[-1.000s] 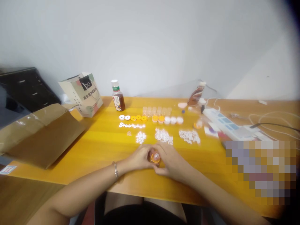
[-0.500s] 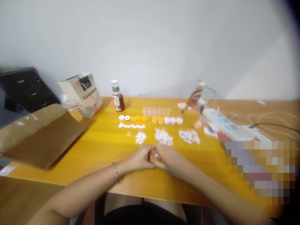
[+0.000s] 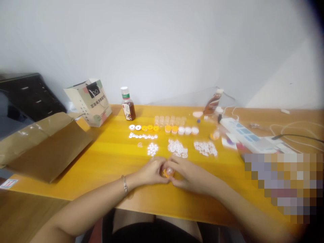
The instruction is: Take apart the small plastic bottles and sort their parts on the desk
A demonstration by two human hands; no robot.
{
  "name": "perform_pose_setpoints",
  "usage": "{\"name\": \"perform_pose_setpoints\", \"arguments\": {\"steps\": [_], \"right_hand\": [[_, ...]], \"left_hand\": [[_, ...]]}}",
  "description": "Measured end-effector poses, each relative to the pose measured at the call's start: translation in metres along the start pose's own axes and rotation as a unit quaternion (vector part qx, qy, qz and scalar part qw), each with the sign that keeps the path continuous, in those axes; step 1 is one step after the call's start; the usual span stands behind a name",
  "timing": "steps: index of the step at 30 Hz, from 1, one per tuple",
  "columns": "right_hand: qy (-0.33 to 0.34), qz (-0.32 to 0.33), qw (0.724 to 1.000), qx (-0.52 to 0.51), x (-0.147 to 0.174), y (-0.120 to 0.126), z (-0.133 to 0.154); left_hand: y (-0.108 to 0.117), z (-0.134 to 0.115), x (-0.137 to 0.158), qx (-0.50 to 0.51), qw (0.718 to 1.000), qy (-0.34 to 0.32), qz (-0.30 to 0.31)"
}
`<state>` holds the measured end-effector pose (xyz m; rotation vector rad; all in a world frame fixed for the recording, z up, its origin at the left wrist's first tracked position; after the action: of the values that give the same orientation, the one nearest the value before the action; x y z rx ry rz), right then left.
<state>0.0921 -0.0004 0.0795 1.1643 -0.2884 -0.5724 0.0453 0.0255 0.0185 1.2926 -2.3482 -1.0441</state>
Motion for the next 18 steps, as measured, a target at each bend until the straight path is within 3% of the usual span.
{"name": "perform_pose_setpoints", "arguments": {"steps": [4, 9, 14, 18], "right_hand": [[-0.095, -0.036, 0.993, 0.053, -0.002, -0.003, -0.016], [-0.066, -0.055, 0.995, 0.049, -0.004, -0.002, -0.009], [-0.047, -0.029, 0.998, 0.027, -0.005, -0.001, -0.006], [-0.097, -0.007, 0.995, 0.035, -0.004, -0.005, -0.015]], "left_hand": [[0.0, -0.001, 0.0, 0.006, 1.0, -0.007, 0.001], [-0.001, 0.0, 0.0, 0.004, 1.0, -0.005, 0.003], [0.0, -0.002, 0.0, 0.0, 1.0, -0.007, 0.0], [0.001, -0.006, -0.001, 0.004, 1.0, -0.01, 0.006]]}}
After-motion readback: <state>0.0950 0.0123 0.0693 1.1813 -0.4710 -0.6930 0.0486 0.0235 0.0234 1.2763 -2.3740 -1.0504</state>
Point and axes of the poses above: each hand's wrist, its own x-axis away from the middle knuckle, its own y-axis out of the back of the hand, z = x × y, the point moved 10 cm from there along -x, towards the middle knuckle, and after that the axes turned 3 degrees about z, right-handed, at the moved point
